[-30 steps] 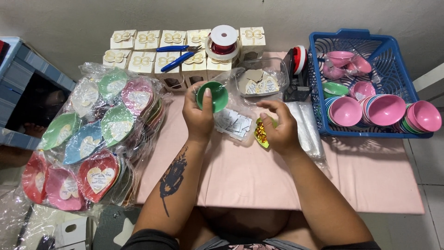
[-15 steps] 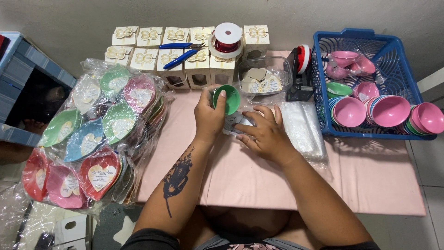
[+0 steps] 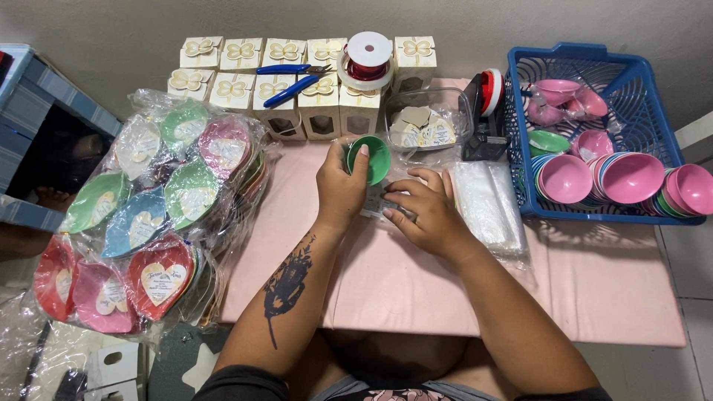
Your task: The person places a paper favor and a small packet into a green plastic bowl, then seals it with a plastic bag and uses a twist tie to secure the top.
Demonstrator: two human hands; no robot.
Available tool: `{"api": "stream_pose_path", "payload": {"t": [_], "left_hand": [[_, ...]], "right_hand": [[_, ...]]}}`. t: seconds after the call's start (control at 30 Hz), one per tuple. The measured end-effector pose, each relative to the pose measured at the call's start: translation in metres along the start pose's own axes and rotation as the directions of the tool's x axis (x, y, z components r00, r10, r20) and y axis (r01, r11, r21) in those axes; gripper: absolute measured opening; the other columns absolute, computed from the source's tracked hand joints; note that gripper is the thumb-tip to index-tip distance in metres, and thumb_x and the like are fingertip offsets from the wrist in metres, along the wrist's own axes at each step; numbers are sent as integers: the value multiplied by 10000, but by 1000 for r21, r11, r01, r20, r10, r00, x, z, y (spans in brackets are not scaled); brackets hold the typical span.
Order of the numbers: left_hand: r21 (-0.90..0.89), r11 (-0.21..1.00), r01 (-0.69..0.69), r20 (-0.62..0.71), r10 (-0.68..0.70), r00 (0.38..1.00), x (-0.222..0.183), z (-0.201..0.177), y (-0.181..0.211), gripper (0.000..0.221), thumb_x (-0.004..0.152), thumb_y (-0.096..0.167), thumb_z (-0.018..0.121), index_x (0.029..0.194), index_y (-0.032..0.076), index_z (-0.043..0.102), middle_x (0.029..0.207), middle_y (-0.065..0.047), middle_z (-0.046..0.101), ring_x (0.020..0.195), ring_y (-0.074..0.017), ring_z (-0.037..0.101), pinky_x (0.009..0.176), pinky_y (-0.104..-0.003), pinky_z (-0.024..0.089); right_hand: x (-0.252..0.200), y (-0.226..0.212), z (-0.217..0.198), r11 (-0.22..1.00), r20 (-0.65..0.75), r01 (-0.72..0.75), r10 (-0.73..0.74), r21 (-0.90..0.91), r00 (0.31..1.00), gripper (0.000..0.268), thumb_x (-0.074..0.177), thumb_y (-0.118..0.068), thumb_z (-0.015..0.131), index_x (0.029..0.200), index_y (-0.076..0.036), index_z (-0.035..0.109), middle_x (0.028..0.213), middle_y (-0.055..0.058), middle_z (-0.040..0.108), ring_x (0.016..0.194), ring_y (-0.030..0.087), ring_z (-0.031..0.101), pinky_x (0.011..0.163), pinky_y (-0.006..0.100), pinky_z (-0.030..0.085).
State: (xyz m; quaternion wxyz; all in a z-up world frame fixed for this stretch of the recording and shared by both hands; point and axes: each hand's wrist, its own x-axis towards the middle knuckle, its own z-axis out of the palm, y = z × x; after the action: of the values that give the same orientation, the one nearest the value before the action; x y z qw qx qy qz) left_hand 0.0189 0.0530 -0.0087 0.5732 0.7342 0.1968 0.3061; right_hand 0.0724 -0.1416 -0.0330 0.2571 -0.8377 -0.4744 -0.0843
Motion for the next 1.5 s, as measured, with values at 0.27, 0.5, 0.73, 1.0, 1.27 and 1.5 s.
{"api": "stream_pose_path", "payload": {"t": [0.27,0.5,0.73,1.0,1.27,1.5], "left_hand": [[-12,999,-41,-14,41,999,-2,-3,8,262,1024,291,638,1212,114,683,1066,-192,779,1090,-413,742,957,-543,579],[-66,976,-209,-88,203,975,-4,-1,1,252,1041,269,628,1238,119,678,1145,-158,772,1128,-374,732,1005,-520,559],[-157,948,-278,-66,271,960,-9,4,-3,260,1059,290,606,1250,131,681,1181,-99,769,1145,-301,729,1036,-476,550],[-588,807,-46,103,132,986,2,5,-16,363,1057,268,625,1361,72,588,1206,-116,728,1086,-178,706,974,-378,610],[-707,688,165,282,59,958,-3,13,-14,450,1005,234,687,1376,14,556,1169,-166,722,1014,-228,754,882,-404,663],[-452,889,71,320,87,943,-6,0,4,383,1003,208,694,1353,69,628,1174,-153,726,1082,-231,717,953,-424,623]], "right_hand": [[2,22,7,976,-200,-12,57,217,978,105,942,-297,795,1041,-282,827,1088,-90,788,1208,210,655,1090,419,372],[2,17,-4,952,-269,-97,178,289,946,157,845,-203,881,967,-232,787,890,-46,789,998,244,705,927,387,509],[4,5,-10,941,-281,-80,178,329,943,109,895,-194,841,993,-208,795,935,-6,806,1010,258,713,925,390,513],[3,-4,-39,848,-511,-10,328,530,794,61,1001,25,717,1050,-10,728,818,119,760,753,235,761,794,365,595],[-2,10,-46,802,-603,75,379,592,702,128,1052,-23,660,1131,75,678,1033,221,751,933,293,776,885,401,611],[-3,15,-36,727,-483,64,385,684,786,209,957,33,756,1149,50,676,1062,149,708,987,216,744,942,357,592]]}}
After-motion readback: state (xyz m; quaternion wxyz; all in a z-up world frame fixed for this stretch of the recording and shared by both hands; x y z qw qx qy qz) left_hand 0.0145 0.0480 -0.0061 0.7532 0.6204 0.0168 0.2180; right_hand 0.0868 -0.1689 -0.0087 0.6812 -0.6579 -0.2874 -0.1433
